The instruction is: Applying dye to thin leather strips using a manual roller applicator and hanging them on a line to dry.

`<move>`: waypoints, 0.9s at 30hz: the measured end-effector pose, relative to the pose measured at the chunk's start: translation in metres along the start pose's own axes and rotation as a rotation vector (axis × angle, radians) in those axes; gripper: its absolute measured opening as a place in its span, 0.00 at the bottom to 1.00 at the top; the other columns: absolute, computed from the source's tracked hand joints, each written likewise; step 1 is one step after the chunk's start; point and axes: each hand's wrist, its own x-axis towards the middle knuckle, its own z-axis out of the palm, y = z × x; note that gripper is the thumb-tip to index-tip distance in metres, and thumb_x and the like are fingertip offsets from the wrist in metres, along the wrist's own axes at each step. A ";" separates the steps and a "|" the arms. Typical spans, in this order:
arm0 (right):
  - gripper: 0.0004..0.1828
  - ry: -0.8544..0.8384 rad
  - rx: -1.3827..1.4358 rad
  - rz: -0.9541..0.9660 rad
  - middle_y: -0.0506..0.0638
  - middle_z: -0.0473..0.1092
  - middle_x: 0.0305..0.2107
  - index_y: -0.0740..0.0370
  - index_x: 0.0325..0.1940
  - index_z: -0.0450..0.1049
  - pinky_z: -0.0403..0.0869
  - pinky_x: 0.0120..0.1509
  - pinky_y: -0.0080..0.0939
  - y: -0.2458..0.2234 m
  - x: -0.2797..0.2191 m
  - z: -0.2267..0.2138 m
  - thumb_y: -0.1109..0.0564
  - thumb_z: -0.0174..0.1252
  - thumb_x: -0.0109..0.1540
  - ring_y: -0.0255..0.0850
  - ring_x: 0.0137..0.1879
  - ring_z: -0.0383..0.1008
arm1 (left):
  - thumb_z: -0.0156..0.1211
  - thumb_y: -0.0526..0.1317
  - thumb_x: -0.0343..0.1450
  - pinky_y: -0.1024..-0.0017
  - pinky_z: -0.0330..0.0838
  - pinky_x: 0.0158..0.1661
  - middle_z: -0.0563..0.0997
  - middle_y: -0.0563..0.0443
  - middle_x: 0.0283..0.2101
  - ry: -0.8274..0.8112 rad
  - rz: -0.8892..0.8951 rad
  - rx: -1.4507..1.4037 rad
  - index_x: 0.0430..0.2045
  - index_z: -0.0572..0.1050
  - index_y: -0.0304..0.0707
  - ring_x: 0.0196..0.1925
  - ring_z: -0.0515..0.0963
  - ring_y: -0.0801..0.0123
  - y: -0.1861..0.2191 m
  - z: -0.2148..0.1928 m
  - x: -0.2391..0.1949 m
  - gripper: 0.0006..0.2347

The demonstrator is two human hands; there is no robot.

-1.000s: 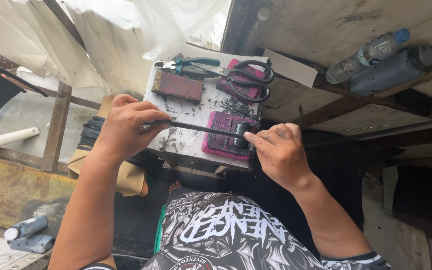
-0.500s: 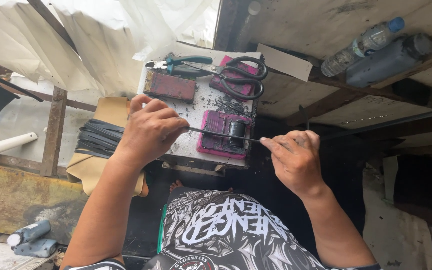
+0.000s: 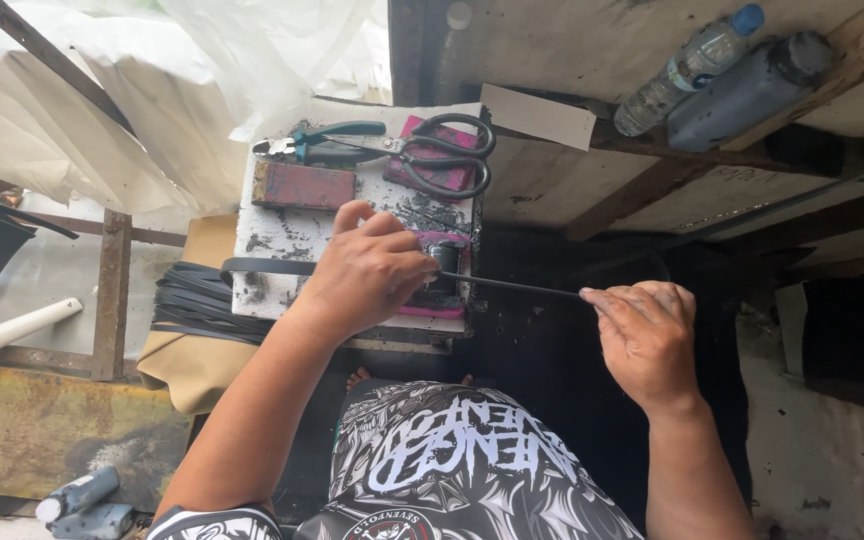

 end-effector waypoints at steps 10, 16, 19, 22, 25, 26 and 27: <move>0.08 -0.170 0.271 0.279 0.51 0.80 0.37 0.61 0.43 0.82 0.68 0.62 0.49 0.024 -0.013 -0.006 0.66 0.58 0.65 0.47 0.49 0.79 | 0.72 0.39 0.66 0.64 0.62 0.50 0.84 0.57 0.26 -0.116 -0.049 -0.171 0.29 0.84 0.49 0.32 0.79 0.70 0.015 0.006 0.015 0.02; 0.11 -0.292 0.467 0.380 0.53 0.81 0.36 0.62 0.45 0.83 0.70 0.63 0.50 0.033 -0.005 -0.010 0.66 0.56 0.64 0.49 0.50 0.81 | 0.70 0.37 0.68 0.66 0.63 0.48 0.85 0.55 0.27 -0.132 -0.132 -0.371 0.31 0.84 0.44 0.31 0.83 0.69 0.023 -0.019 0.026 0.03; 0.13 -0.347 0.638 0.441 0.59 0.81 0.35 0.67 0.46 0.83 0.72 0.60 0.54 0.030 0.007 -0.009 0.67 0.52 0.64 0.52 0.49 0.81 | 0.69 0.38 0.69 0.66 0.63 0.48 0.86 0.54 0.27 -0.145 -0.159 -0.402 0.32 0.84 0.43 0.31 0.83 0.68 0.027 -0.027 0.029 0.02; 0.14 -0.380 0.802 0.388 0.60 0.80 0.34 0.69 0.47 0.82 0.73 0.58 0.53 0.025 0.023 -0.005 0.67 0.51 0.64 0.49 0.48 0.81 | 0.70 0.38 0.69 0.67 0.64 0.48 0.86 0.53 0.27 -0.149 -0.166 -0.422 0.32 0.84 0.43 0.31 0.84 0.68 0.030 -0.027 0.030 0.03; 0.15 -0.400 0.885 0.308 0.63 0.79 0.33 0.72 0.48 0.81 0.75 0.53 0.54 0.000 0.055 -0.008 0.69 0.51 0.62 0.51 0.44 0.81 | 0.69 0.38 0.69 0.68 0.64 0.49 0.86 0.55 0.28 -0.154 -0.163 -0.421 0.33 0.84 0.44 0.33 0.85 0.69 0.031 -0.026 0.031 0.03; 0.15 -0.399 0.884 0.307 0.63 0.79 0.33 0.72 0.48 0.81 0.75 0.53 0.54 -0.008 0.062 -0.008 0.69 0.51 0.62 0.51 0.44 0.81 | 0.69 0.38 0.69 0.68 0.64 0.49 0.86 0.55 0.28 -0.153 -0.162 -0.420 0.33 0.84 0.44 0.33 0.85 0.69 0.031 -0.025 0.030 0.03; 0.14 -0.407 0.844 0.248 0.61 0.79 0.33 0.71 0.47 0.81 0.75 0.51 0.50 -0.016 0.070 -0.007 0.68 0.53 0.62 0.49 0.42 0.81 | 0.69 0.38 0.69 0.68 0.64 0.50 0.86 0.54 0.28 -0.151 -0.170 -0.434 0.33 0.84 0.44 0.33 0.85 0.68 0.031 -0.025 0.029 0.03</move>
